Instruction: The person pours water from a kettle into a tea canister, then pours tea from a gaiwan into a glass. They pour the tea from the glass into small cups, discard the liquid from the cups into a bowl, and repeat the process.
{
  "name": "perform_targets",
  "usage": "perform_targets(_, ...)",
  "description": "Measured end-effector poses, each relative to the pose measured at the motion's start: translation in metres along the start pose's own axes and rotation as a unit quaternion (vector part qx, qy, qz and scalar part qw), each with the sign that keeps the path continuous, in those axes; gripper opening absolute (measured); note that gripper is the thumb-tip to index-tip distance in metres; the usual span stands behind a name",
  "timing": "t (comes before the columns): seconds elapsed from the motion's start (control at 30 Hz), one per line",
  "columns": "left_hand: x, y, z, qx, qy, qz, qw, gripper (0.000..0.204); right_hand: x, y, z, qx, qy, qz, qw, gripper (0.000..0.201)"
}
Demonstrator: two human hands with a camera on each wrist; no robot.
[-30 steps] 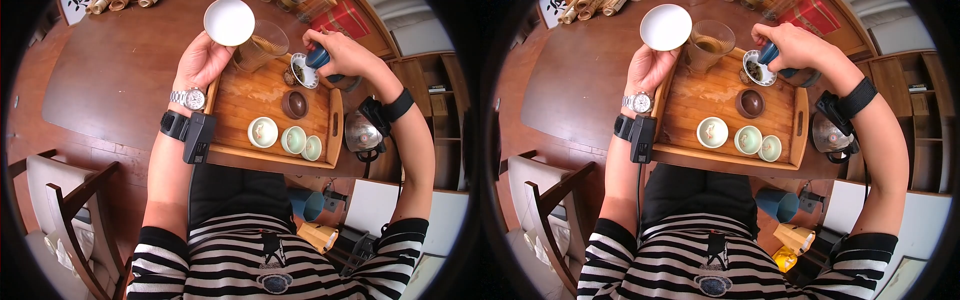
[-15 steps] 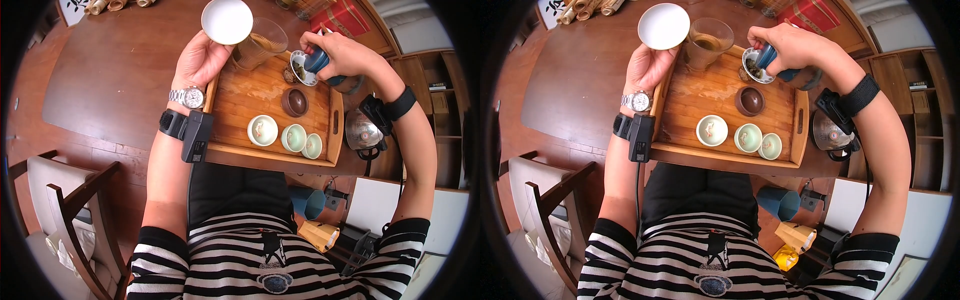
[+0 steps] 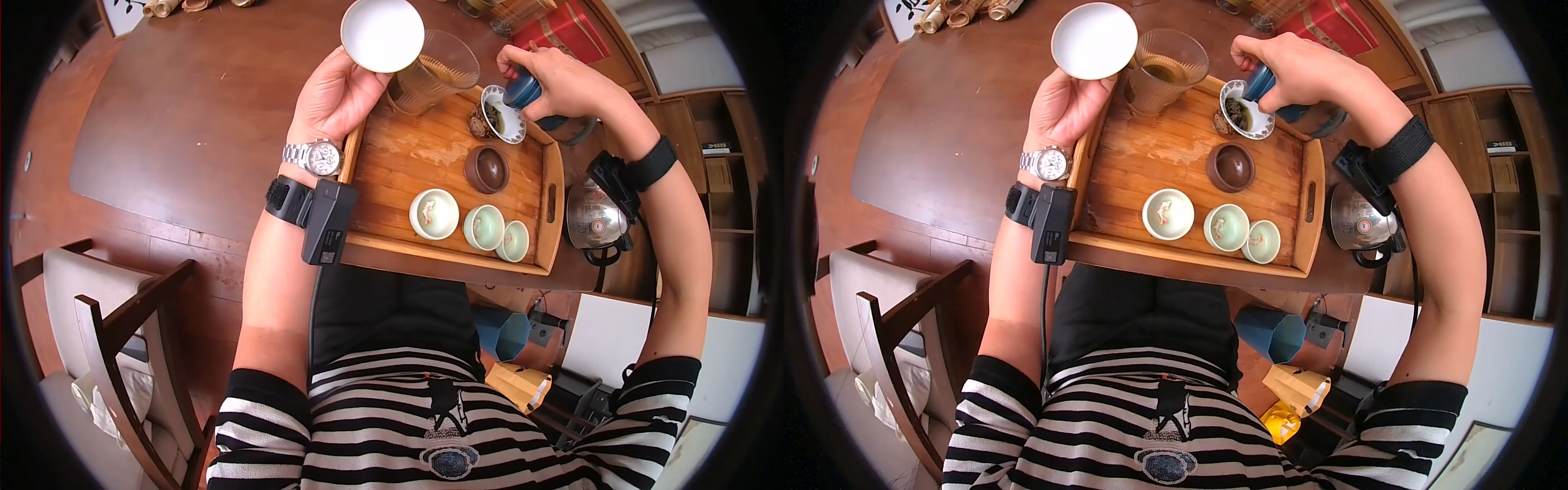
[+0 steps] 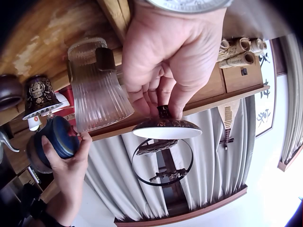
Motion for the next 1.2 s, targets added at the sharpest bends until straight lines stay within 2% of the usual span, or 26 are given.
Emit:
perform_targets(0.17, 0.0, 0.0, 0.002, 0.007, 0.001, 0.0, 1.0, 0.031, 0.006, 0.008, -0.003, -0.01, 0.0, -0.006, 1.0, 0.051)
perform_targets(0.33, 0.0, 0.001, 0.005, 0.026, -0.002, 0.002, 1.0, 0.031, 0.011, 0.003, -0.007, -0.016, -0.052, -0.027, 0.998, 0.051)
perform_targets(0.57, 0.0, 0.001, 0.005, 0.019, 0.008, -0.002, 1.0, 0.031, 0.007, -0.005, -0.005, -0.022, -0.029, 0.013, 0.999, 0.05)
perform_targets(0.73, 0.0, 0.0, 0.003, 0.005, 0.005, 0.001, 1.0, 0.031, 0.002, -0.011, 0.0, -0.011, -0.049, -0.029, 0.998, 0.05)
perform_targets(0.97, 0.0, 0.0, 0.002, 0.002, 0.003, 0.0, 1.0, 0.03, 0.0, -0.006, -0.003, 0.0, -0.027, -0.002, 1.0, 0.051)
perform_targets(1.2, 0.0, 0.0, 0.003, 0.008, 0.01, 0.0, 1.0, 0.03, 0.002, 0.005, -0.009, -0.007, -0.055, -0.025, 0.998, 0.052)
Point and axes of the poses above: each hand's wrist, its own x-axis away from the middle knuckle, its own z-axis out of the back of the hand, y = z × x, the point moved 8 cm from there along -x, towards the middle knuckle, and after that the axes turned 1 degree about -y, right-handed, at the moved point
